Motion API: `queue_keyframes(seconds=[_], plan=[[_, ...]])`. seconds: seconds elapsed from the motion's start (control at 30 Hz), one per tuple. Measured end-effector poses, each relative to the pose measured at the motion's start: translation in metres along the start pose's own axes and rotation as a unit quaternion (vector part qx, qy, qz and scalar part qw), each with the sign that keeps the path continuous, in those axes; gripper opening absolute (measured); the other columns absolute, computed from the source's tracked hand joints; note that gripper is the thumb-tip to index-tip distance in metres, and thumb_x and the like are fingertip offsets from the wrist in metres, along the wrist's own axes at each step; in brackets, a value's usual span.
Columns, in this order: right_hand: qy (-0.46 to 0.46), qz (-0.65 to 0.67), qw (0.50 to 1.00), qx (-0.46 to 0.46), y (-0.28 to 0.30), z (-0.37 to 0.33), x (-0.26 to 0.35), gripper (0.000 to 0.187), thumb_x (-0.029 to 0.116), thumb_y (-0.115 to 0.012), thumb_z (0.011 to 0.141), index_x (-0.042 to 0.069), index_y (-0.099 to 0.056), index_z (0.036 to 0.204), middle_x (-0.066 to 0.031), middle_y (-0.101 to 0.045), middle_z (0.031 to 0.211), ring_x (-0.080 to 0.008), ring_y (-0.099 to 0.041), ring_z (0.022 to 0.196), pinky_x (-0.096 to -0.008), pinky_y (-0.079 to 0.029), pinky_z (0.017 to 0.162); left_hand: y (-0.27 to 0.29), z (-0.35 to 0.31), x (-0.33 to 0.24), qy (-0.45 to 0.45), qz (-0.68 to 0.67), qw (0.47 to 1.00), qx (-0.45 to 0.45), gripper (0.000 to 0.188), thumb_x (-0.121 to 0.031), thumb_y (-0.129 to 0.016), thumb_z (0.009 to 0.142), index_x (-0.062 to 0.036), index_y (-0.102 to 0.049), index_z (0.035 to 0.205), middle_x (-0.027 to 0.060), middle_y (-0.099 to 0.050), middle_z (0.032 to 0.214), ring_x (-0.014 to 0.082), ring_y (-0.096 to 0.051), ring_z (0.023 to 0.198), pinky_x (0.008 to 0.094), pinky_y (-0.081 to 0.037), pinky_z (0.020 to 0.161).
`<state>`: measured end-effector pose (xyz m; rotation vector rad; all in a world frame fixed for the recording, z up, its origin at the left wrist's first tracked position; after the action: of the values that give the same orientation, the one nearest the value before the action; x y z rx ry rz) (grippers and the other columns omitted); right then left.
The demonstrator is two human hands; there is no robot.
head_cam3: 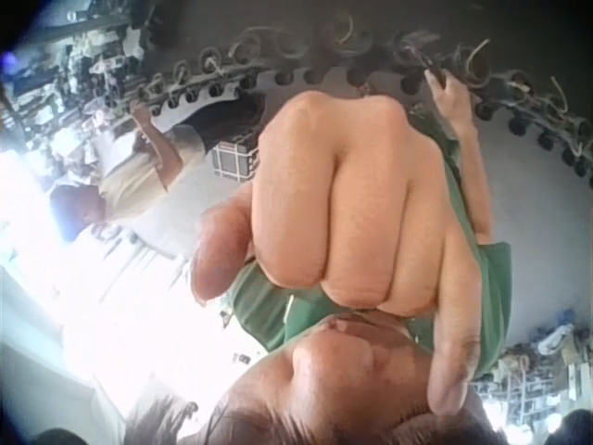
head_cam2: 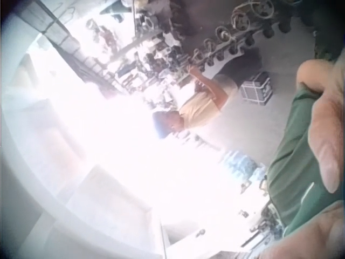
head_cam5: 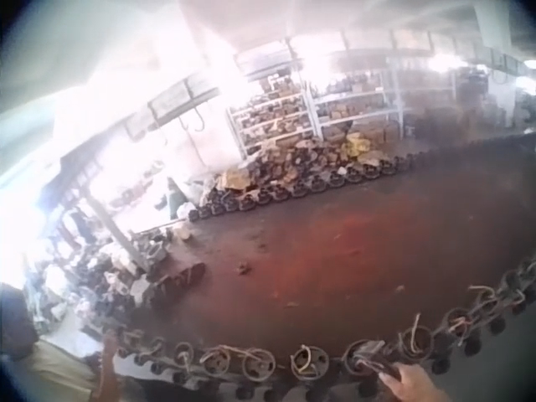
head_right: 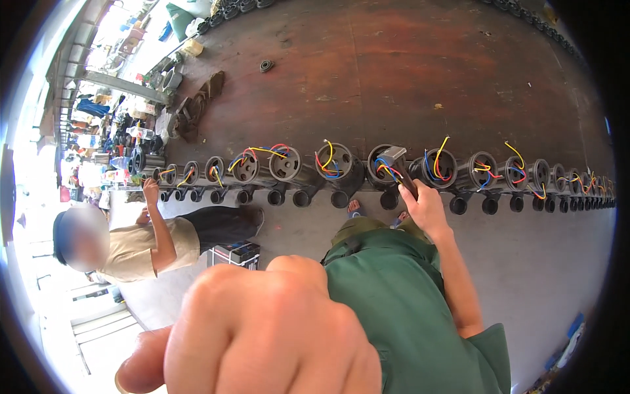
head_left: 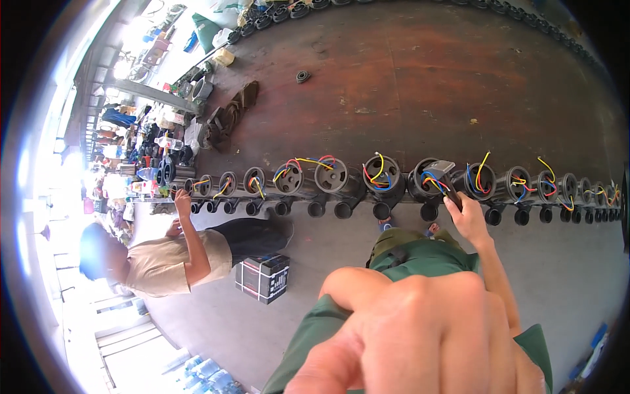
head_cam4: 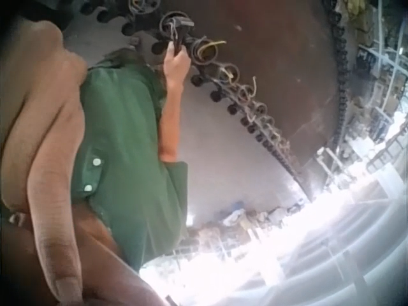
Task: The person assembles components on a conveyor line using a hammer and pliers to secure parts and wires into cylindrical housings.
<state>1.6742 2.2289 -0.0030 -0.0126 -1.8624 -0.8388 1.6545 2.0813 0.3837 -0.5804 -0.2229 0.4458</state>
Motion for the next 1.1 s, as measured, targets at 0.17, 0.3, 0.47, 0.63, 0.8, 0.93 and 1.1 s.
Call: queue_keyframes(seconds=[0.17,0.3,0.47,0.63,0.8,0.93,1.1], plan=[[-0.035,-0.003,0.999,-0.029,0.020,-0.004,-0.004,0.041,0.041,-0.062,0.098,0.000,-0.066,0.095,-0.0190,-0.065,0.068,-0.0389,-0.069,0.070,-0.0454,-0.050,0.064,0.017,0.002,0.017,0.015,-0.069,0.997,0.009,0.060,-0.045,-0.046,0.106,-0.0144,-0.029,0.057,-0.0012,-0.037,0.053,0.0145,-0.039,0.045,0.0351,-0.034,0.060],[-0.013,-0.039,0.999,-0.014,0.008,0.000,-0.010,0.041,0.043,-0.062,0.097,0.002,-0.068,0.096,-0.0205,-0.067,0.073,-0.0420,-0.068,0.074,-0.0472,-0.050,0.067,0.016,0.003,0.009,-0.011,-0.070,0.997,0.005,0.060,-0.044,-0.047,0.106,-0.0142,-0.029,0.057,-0.0011,-0.037,0.053,0.0145,-0.039,0.045,0.0347,-0.034,0.057],[-0.037,-0.034,0.999,0.003,0.007,0.000,-0.012,0.042,0.043,-0.062,0.097,0.001,-0.065,0.091,-0.0225,-0.067,0.075,-0.0430,-0.067,0.077,-0.0485,-0.050,0.068,0.017,0.005,0.008,-0.010,-0.081,0.997,-0.002,0.060,-0.042,-0.047,0.106,-0.0139,-0.029,0.057,-0.0010,-0.037,0.053,0.0144,-0.038,0.045,0.0342,-0.033,0.053],[-0.047,-0.001,0.999,0.002,0.014,-0.002,-0.009,0.039,0.038,-0.063,0.098,-0.001,-0.066,0.093,-0.0216,-0.065,0.070,-0.0401,-0.068,0.072,-0.0447,-0.050,0.064,0.014,0.012,0.012,-0.006,-0.072,0.997,0.007,0.059,-0.041,-0.048,0.106,-0.0137,-0.030,0.056,-0.0009,-0.037,0.054,0.0144,-0.038,0.045,0.0338,-0.032,0.050],[-0.032,-0.017,0.999,-0.020,0.008,-0.002,-0.015,0.041,0.041,-0.064,0.096,0.000,-0.068,0.100,-0.0203,-0.067,0.074,-0.0415,-0.068,0.075,-0.0453,-0.051,0.066,0.030,0.013,-0.006,-0.033,-0.048,0.998,-0.024,0.059,-0.039,-0.049,0.106,-0.0135,-0.030,0.056,-0.0008,-0.037,0.054,0.0143,-0.038,0.044,0.0333,-0.031,0.046],[-0.003,0.027,1.000,-0.006,0.008,-0.007,-0.003,0.046,0.045,-0.065,0.095,0.000,-0.069,0.101,-0.0227,-0.068,0.080,-0.0417,-0.066,0.077,-0.0472,-0.049,0.069,0.073,-0.009,-0.060,-0.070,0.106,0.977,-0.173,0.059,-0.038,-0.050,0.106,-0.0133,-0.030,0.056,-0.0007,-0.037,0.054,0.0143,-0.038,0.044,0.0329,-0.030,0.043],[-0.151,0.326,0.933,0.017,0.037,-0.048,-0.003,0.036,0.037,-0.060,0.103,0.003,-0.064,0.089,0.0029,-0.054,0.070,-0.0073,-0.048,0.064,-0.0294,-0.040,0.057,0.181,-0.068,-0.099,0.093,0.498,0.798,-0.326,0.046,-0.031,-0.053,0.105,-0.0084,-0.050,0.066,-0.0003,-0.043,0.057,0.0181,-0.046,0.052,0.0348,-0.045,0.061]])
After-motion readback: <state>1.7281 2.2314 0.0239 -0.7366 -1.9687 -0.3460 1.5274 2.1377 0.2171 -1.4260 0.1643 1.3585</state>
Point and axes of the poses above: each hand's wrist, its own z-axis towards the middle knuckle, its own y-axis out of the back of the hand, x = y × z, the point moved 9 cm from there along z, towards the middle knuckle
